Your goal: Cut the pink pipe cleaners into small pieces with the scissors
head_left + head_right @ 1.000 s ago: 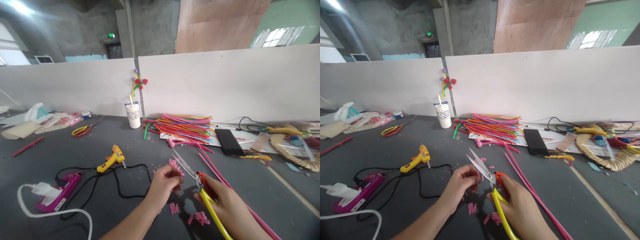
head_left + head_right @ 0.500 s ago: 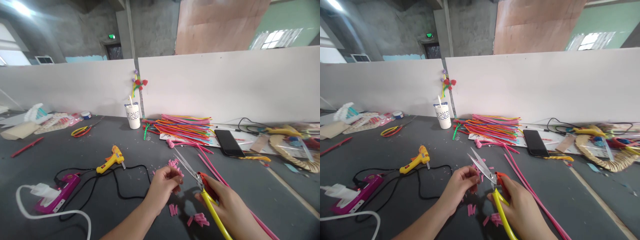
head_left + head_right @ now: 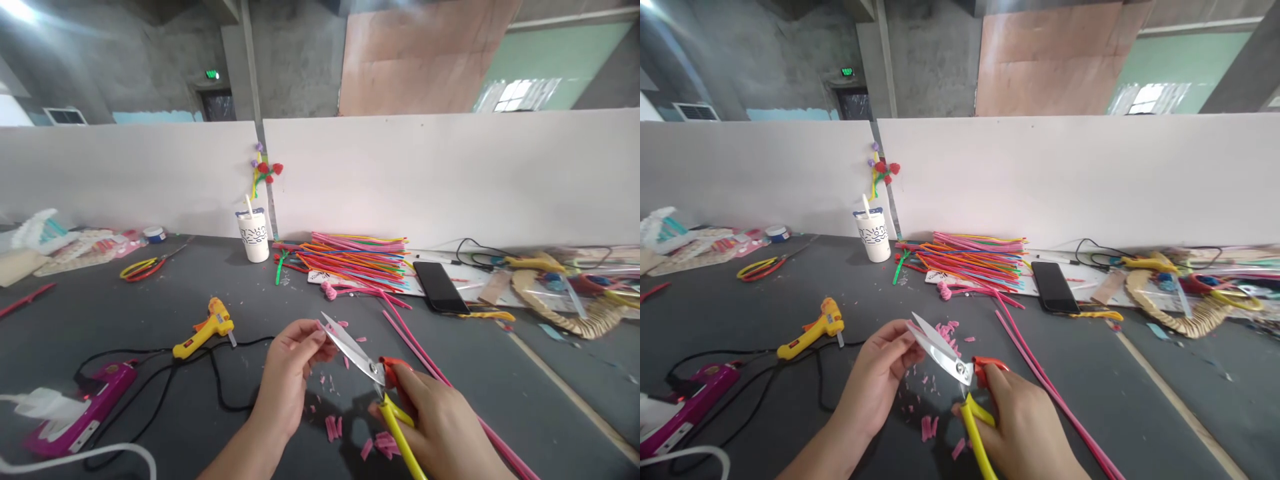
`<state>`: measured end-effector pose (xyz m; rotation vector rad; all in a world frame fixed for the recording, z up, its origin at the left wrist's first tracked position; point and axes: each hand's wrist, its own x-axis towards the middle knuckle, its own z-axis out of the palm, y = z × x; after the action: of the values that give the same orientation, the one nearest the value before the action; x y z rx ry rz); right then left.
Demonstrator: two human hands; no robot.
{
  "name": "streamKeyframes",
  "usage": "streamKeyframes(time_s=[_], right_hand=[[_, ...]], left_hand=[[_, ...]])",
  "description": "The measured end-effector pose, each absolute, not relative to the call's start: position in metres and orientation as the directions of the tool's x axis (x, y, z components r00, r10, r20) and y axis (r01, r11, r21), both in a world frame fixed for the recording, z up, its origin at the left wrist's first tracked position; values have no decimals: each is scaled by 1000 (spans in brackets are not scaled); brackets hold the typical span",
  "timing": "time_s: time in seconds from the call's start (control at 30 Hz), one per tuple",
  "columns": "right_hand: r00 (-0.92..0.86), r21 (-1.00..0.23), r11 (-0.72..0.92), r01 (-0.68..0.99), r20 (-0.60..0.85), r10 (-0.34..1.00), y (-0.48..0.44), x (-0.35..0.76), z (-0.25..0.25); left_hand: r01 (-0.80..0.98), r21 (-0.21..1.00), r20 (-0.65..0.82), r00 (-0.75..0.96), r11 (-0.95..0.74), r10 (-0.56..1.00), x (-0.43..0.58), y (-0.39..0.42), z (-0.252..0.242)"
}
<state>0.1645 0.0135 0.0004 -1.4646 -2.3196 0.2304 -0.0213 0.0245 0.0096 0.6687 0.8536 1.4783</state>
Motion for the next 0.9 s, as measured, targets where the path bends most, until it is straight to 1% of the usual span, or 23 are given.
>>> streamKeyframes(time_s=[0.13,0.47,0.73,0.9], right_hand=[[-401,-284,447,848,207,892,13,163,-2],[-409,-272,447,853,186,893,10,162,-9],[-415,-204,460,864,227,881,11,161,-9],[-427,-155,480,864,280,860,12,163,-12]], left_hand=[[-526,850,-70,-122,-4,990,-21,22,11],[-503,864,-40,-136,-34,990,-21,21,8],[-504,864,-44,-118,-22,992,-21,21,8],[-509,861,-44,-109,-18,993,-21,20,9]])
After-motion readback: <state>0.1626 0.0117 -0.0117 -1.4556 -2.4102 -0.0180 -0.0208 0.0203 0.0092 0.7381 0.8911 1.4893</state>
